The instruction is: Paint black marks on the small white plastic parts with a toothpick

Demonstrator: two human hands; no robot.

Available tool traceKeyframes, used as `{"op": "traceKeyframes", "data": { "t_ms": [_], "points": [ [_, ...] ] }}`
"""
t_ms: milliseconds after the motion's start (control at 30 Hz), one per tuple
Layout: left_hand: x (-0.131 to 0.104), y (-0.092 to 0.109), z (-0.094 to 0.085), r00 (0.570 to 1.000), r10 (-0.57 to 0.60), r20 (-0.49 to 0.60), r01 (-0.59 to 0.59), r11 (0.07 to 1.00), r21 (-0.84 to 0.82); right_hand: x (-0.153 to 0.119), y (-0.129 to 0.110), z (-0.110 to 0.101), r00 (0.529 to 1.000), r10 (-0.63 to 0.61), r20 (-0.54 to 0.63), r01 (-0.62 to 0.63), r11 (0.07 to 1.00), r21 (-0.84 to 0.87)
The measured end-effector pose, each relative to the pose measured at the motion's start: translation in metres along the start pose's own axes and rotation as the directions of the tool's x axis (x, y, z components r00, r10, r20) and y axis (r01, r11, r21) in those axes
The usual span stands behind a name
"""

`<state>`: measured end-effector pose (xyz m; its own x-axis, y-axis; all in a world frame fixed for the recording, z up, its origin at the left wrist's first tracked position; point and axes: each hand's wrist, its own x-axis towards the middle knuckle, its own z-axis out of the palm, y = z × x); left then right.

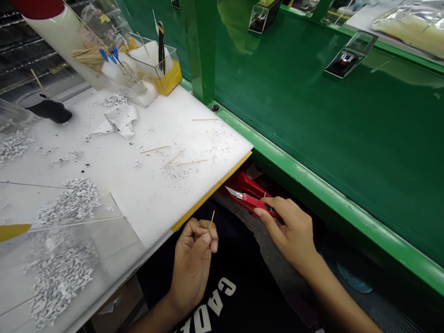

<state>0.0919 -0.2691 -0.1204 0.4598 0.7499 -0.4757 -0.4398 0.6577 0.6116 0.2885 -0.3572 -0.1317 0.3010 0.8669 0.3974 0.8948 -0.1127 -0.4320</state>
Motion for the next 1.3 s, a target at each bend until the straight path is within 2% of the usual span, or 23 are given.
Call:
{"op": "traceKeyframes", "data": {
  "t_ms": [133, 300, 500, 1300],
  "points": [
    [0.003, 0.001, 0.001, 0.995, -0.056, -0.088, 0.051, 0.997, -0.051, 0.002, 0.000, 0.001, 0.998, -0.022, 0.064, 0.017, 0.997, 0.071],
    [0.002, 0.002, 0.002, 0.967, -0.146, -0.209, 0.121, 0.985, -0.127, 0.010, -0.007, 0.005, 0.985, -0.071, 0.160, 0.048, 0.989, 0.143],
    [0.001, 0.009, 0.002, 0.942, -0.175, -0.286, 0.124, 0.974, -0.188, 0.017, -0.009, 0.006, 0.973, -0.099, 0.210, 0.066, 0.985, 0.161],
    [-0.001, 0.009, 0.003, 0.931, -0.186, -0.315, 0.123, 0.970, -0.209, 0.024, -0.019, 0.009, 0.954, -0.084, 0.289, 0.033, 0.984, 0.176]
  ]
}}
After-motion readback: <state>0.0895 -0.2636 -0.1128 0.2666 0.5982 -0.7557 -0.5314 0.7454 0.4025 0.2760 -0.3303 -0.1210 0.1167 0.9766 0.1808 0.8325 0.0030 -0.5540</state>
